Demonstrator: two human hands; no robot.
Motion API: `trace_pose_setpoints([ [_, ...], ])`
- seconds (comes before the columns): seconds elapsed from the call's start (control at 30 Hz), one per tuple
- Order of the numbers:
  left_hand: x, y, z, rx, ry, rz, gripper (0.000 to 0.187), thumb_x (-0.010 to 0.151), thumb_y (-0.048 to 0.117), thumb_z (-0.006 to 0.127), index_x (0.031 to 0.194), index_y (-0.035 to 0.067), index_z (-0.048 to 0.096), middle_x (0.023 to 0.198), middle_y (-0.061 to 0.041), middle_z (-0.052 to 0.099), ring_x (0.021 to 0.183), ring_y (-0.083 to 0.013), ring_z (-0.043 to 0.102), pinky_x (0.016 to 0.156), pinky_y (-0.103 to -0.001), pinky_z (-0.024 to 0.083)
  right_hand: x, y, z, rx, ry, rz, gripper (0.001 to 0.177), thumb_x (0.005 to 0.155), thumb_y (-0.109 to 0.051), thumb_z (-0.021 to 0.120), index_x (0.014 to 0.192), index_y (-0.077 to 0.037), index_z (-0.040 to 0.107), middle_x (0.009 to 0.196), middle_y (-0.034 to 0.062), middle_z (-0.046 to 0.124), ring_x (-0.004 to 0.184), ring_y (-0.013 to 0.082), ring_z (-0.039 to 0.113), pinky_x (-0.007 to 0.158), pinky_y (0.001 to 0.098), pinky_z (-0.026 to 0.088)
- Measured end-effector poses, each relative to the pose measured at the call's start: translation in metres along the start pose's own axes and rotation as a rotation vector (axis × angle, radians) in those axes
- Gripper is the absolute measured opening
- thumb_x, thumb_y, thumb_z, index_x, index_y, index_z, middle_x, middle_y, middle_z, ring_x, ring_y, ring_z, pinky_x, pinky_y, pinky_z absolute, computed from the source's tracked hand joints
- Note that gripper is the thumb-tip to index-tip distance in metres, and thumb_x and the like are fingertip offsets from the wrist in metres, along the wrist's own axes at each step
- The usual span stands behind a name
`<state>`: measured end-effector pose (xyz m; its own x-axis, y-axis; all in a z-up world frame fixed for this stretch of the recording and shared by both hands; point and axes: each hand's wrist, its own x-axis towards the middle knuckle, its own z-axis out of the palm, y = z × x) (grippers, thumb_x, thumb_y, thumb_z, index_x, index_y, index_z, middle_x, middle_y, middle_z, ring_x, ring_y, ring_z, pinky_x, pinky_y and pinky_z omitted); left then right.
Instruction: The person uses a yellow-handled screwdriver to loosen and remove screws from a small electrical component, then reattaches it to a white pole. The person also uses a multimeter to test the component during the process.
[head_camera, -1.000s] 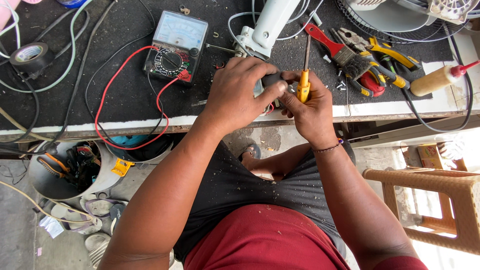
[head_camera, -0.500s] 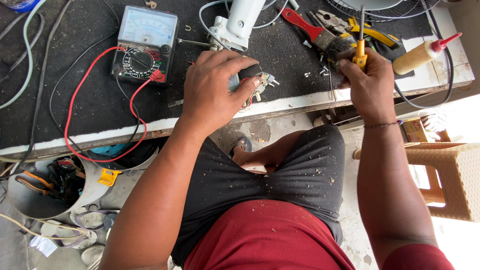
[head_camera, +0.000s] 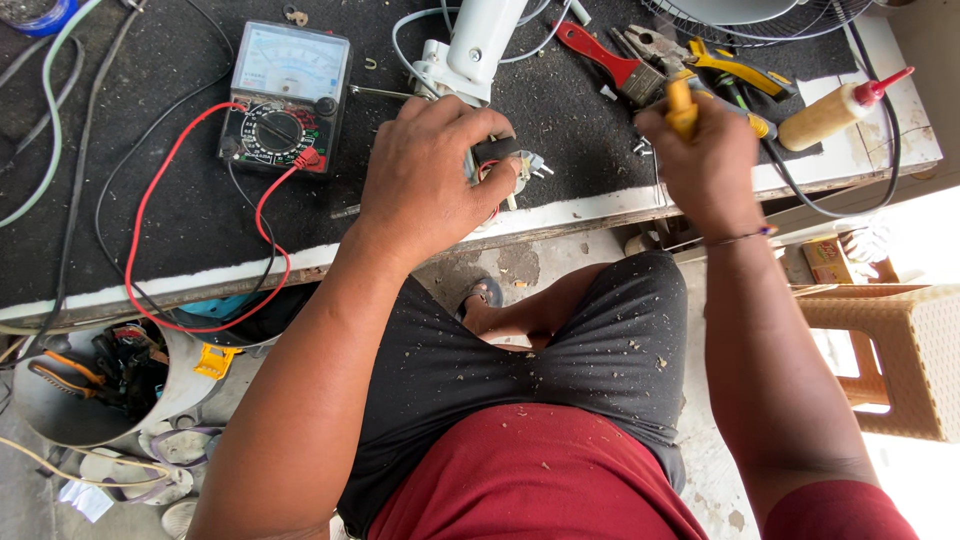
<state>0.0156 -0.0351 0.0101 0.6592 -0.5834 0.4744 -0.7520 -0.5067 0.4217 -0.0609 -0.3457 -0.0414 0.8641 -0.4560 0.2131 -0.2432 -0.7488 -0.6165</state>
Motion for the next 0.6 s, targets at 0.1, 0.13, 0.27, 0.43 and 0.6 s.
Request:
trace_pose_setpoints([
  [0.1, -0.002, -0.001, -0.001, -0.002, -0.004, 0.023, 0.028, 0.092, 0.038, 0.070, 0.119, 0.030, 0.076, 0.095, 0.003, 0.063, 0.092, -0.0295, 0.055, 0.072, -0.049, 0.049, -0.008, -0.022, -0.041, 0.068, -0.100, 0.022, 0.017, 0.111, -0.021, 0.080, 0.103, -0.009, 0.070, 0.074, 0.0023, 0.064, 0.055, 0.0104, 0.059, 0.049, 0.0273, 0.053],
  [0.13, -0.002, -0.002, -0.001, -0.005, -0.004, 0.026, 0.028, 0.092, 0.038, 0.070, 0.119, 0.030, 0.076, 0.095, 0.003, 0.063, 0.092, -0.0295, 0.055, 0.072, -0.049, 0.049, -0.010, -0.026, -0.045, 0.066, -0.097, 0.025, 0.017, 0.111, -0.021, 0.080, 0.103, -0.009, 0.070, 0.074, 0.0023, 0.064, 0.055, 0.0104, 0.059, 0.049, 0.0273, 0.053],
  [0.27, -0.004, -0.004, 0.002, -0.001, 0.024, 0.032, 0.026, 0.091, 0.039, 0.073, 0.114, 0.031, 0.077, 0.096, 0.005, 0.063, 0.092, -0.0284, 0.056, 0.075, -0.048, 0.049, -0.014, -0.021, -0.043, -0.073, -0.174, 0.141, 0.011, 0.102, -0.024, 0.076, 0.107, -0.014, 0.076, 0.088, 0.0039, 0.072, 0.068, 0.0129, 0.055, 0.060, 0.0315, 0.047],
  [0.43, -0.005, -0.004, 0.003, 0.012, 0.047, 0.030, 0.026, 0.089, 0.040, 0.073, 0.114, 0.032, 0.077, 0.096, 0.005, 0.063, 0.093, -0.0289, 0.057, 0.076, -0.049, 0.048, -0.007, 0.005, -0.015, -0.382, -0.154, 0.005, 0.026, 0.098, -0.039, 0.074, 0.096, -0.013, 0.074, 0.067, 0.0135, 0.063, 0.061, 0.0321, 0.054, 0.060, 0.0454, 0.042],
  [0.6, -0.006, -0.004, 0.003, -0.001, 0.063, 0.028, 0.025, 0.089, 0.040, 0.074, 0.112, 0.031, 0.077, 0.095, 0.005, 0.063, 0.093, -0.0283, 0.058, 0.076, -0.048, 0.048, -0.007, -0.015, 0.005, -0.556, -0.204, -0.005, 0.026, 0.091, -0.032, 0.062, 0.079, -0.009, 0.063, 0.077, 0.0180, 0.068, 0.071, 0.0447, 0.061, 0.060, 0.0554, 0.046],
])
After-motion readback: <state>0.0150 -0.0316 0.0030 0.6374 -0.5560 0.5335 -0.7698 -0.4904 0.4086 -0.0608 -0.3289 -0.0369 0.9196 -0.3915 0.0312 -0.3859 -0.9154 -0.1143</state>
